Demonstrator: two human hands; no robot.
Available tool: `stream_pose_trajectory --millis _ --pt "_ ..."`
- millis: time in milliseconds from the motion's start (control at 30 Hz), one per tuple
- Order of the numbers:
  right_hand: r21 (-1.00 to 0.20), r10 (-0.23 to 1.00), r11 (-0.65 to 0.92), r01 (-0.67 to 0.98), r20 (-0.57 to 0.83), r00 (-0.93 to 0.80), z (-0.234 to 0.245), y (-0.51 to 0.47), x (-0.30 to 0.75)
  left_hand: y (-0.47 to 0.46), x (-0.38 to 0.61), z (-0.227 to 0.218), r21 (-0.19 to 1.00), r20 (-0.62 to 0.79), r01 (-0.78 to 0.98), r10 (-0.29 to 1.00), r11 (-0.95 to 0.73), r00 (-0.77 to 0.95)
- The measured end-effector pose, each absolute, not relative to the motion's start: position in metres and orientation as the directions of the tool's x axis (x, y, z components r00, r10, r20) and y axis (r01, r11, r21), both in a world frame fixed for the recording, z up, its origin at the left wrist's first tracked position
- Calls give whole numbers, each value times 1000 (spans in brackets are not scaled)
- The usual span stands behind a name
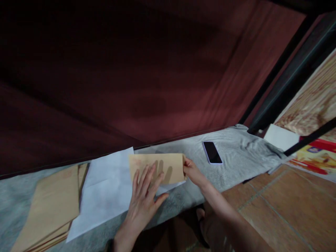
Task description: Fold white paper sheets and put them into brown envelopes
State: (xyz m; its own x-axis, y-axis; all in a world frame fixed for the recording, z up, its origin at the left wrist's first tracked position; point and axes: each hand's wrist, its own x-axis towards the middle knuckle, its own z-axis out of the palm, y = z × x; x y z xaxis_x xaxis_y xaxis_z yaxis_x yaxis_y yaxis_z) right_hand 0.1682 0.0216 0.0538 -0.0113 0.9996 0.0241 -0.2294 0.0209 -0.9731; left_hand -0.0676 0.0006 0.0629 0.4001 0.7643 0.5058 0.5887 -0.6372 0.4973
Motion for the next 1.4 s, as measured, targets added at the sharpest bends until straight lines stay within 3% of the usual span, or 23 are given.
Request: stream_pose_trajectory --millis 100,200,400,633,800,967,1033,1133,1233,1300,1400 --pt "-971 990 -61 -230 -29 -138 57 14 172 8 -73 65 152 533 715 665 -683 522" --pt "-971 970 -115 -209 -65 -233 57 10 175 12 -77 65 51 463 732 665 -679 585" --pt "-977 945 -110 -180 -47 -325 51 11 181 10 -81 62 35 383 709 664 -705 642" --pt "-995 966 -41 -86 -17 -259 44 16 180 10 -78 62 56 360 745 709 -665 606" --pt "-996 995 11 85 2 -104 30 20 186 11 -79 54 140 317 764 760 -629 567" --pt "-949 951 214 233 257 173 38 19 198 15 -80 48 193 267 786 803 -587 533" --pt "-951 944 227 211 268 191 44 15 203 16 -79 46 195 257 790 808 -581 530" --pt "-972 991 112 206 94 -99 46 5 208 14 -77 44 196 238 773 794 -603 559" --pt "-945 886 -20 326 -168 -432 45 -4 214 9 -74 40 205 197 723 752 -660 630" --pt "-934 795 -87 348 -275 -540 47 -8 217 4 -73 38 235 150 690 727 -684 670" --pt "-942 712 -164 291 -318 -627 48 -13 220 -4 -71 36 315 68 672 722 -670 688"
